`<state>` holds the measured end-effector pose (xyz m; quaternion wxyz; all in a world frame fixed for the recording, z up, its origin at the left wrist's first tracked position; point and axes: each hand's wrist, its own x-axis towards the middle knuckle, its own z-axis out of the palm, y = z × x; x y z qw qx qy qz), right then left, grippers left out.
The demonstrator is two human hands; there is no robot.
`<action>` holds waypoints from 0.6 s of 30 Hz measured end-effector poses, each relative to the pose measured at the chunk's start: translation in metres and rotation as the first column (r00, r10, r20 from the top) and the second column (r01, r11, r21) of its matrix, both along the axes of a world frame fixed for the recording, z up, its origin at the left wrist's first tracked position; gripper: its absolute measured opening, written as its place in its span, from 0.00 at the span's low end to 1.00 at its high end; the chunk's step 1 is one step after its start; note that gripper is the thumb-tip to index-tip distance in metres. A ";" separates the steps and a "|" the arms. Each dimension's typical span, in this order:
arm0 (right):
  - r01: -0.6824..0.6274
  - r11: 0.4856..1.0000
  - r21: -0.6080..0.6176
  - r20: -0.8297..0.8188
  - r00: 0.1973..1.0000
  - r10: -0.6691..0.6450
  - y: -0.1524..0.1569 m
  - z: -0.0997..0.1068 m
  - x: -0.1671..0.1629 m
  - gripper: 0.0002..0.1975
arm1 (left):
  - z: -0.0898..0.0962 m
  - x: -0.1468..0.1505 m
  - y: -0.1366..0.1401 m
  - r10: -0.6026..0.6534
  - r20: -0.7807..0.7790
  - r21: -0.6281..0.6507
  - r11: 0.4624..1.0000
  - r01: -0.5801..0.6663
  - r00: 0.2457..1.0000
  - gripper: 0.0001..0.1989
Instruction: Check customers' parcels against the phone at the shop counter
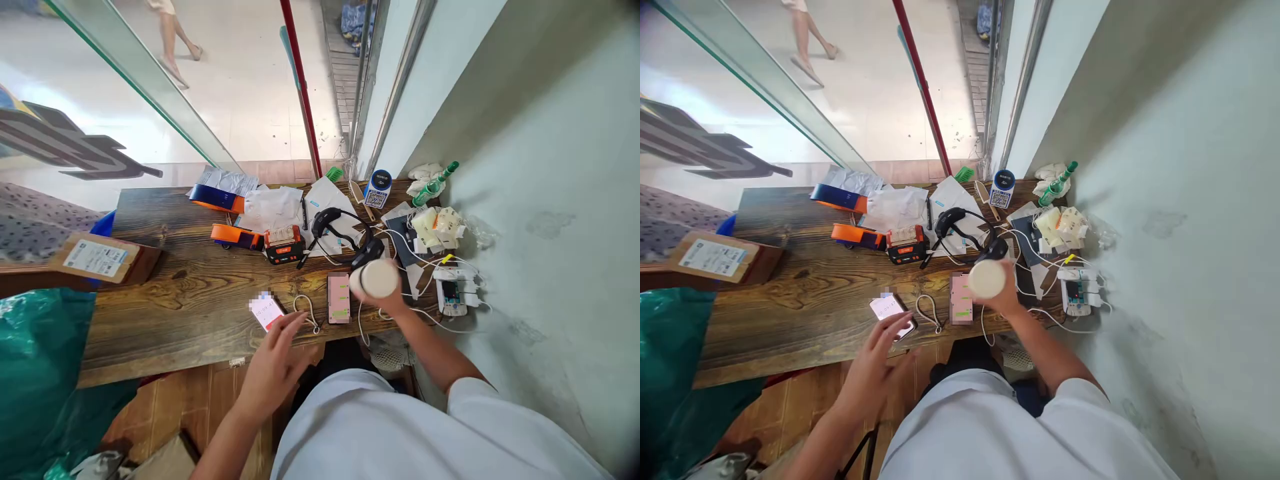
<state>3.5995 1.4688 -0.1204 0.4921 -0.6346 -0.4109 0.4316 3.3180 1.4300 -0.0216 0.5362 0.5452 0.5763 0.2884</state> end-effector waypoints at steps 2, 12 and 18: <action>-0.140 0.988 0.059 0.034 0.990 0.139 -0.051 0.004 -0.044 0.39 | 0.017 -0.002 -0.012 -0.249 -0.095 0.082 0.963 0.257 0.964 0.30; -0.805 0.516 0.293 0.453 0.592 0.666 -0.209 0.011 -0.231 0.36 | 0.059 -0.129 -0.146 -0.234 -0.917 0.287 0.173 0.942 0.323 0.27; -0.903 0.344 0.257 0.619 0.427 0.659 -0.276 0.018 -0.300 0.38 | 0.054 -0.196 -0.237 -0.123 -0.917 0.358 0.172 0.918 0.380 0.25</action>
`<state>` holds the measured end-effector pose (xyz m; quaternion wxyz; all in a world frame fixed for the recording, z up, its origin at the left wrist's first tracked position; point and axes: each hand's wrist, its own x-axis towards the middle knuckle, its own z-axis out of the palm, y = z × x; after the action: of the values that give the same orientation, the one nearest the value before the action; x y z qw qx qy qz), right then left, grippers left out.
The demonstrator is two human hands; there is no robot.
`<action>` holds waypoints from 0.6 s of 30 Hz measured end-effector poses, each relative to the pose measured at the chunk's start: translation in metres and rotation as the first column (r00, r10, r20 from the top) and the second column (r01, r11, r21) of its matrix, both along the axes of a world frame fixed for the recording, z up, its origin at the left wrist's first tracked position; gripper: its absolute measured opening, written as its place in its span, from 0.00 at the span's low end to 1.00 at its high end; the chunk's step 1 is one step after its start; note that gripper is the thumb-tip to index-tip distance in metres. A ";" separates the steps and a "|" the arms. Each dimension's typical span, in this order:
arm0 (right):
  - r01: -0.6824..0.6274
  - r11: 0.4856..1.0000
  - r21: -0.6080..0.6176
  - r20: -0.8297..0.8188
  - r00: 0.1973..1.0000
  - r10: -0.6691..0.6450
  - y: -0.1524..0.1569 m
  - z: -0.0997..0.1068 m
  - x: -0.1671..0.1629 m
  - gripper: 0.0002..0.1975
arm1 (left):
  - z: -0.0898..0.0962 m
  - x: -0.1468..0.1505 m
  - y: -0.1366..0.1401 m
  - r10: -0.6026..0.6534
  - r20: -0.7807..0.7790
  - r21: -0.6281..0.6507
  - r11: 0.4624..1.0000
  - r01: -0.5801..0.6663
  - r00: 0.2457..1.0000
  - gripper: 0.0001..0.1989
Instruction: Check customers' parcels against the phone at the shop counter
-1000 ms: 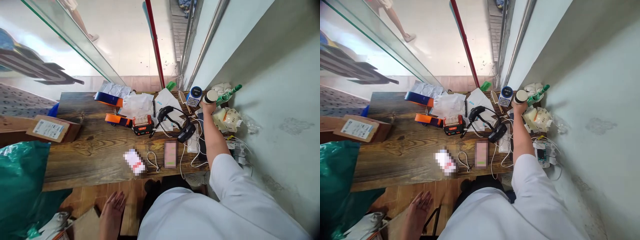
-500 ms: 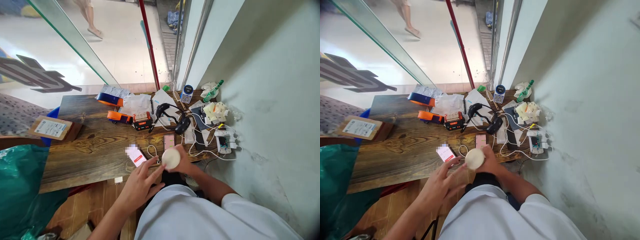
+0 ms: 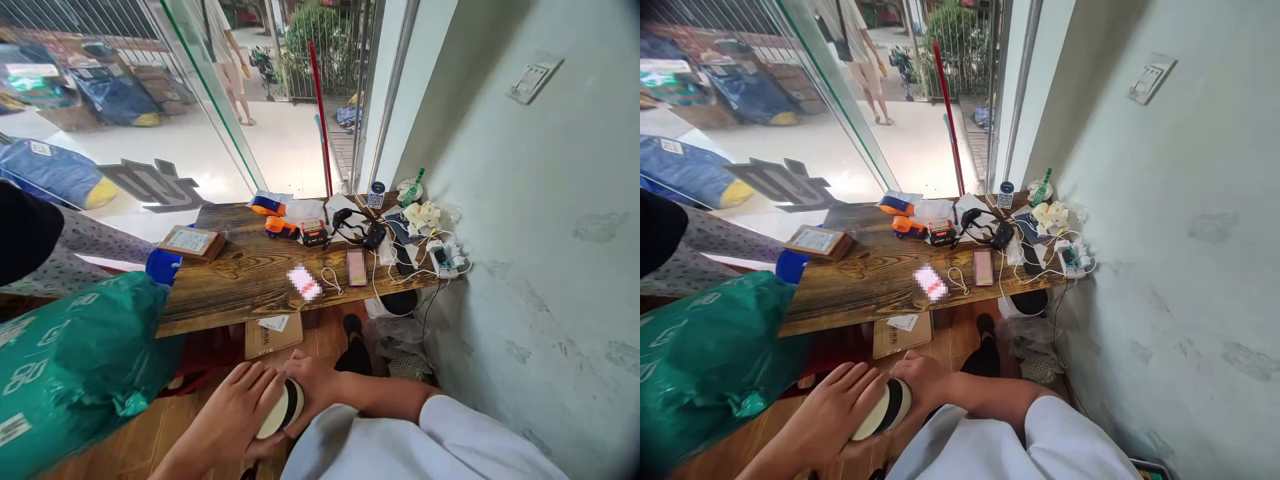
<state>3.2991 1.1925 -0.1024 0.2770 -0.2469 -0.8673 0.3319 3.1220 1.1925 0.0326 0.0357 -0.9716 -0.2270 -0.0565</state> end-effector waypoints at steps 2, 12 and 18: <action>0.009 1.000 0.013 -0.004 1.000 -0.009 -0.019 0.001 -0.016 0.40 | 0.001 -0.016 -0.022 0.026 0.003 0.063 0.998 -0.026 1.000 0.25; 0.269 0.954 0.134 0.031 0.961 -0.276 -0.056 0.013 -0.058 0.33 | 0.018 -0.030 -0.098 0.751 -0.136 -0.022 0.650 -0.760 0.646 0.26; 0.278 0.940 0.197 -0.017 0.960 -0.281 -0.061 0.039 -0.053 0.33 | 0.049 -0.028 -0.131 0.846 -0.274 -0.226 0.406 -0.886 0.458 0.35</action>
<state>3.2456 1.1317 -0.0633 0.3397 -0.3406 -0.8535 0.2003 3.0939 1.0614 0.0820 -0.0936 -0.7046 -0.7003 0.0663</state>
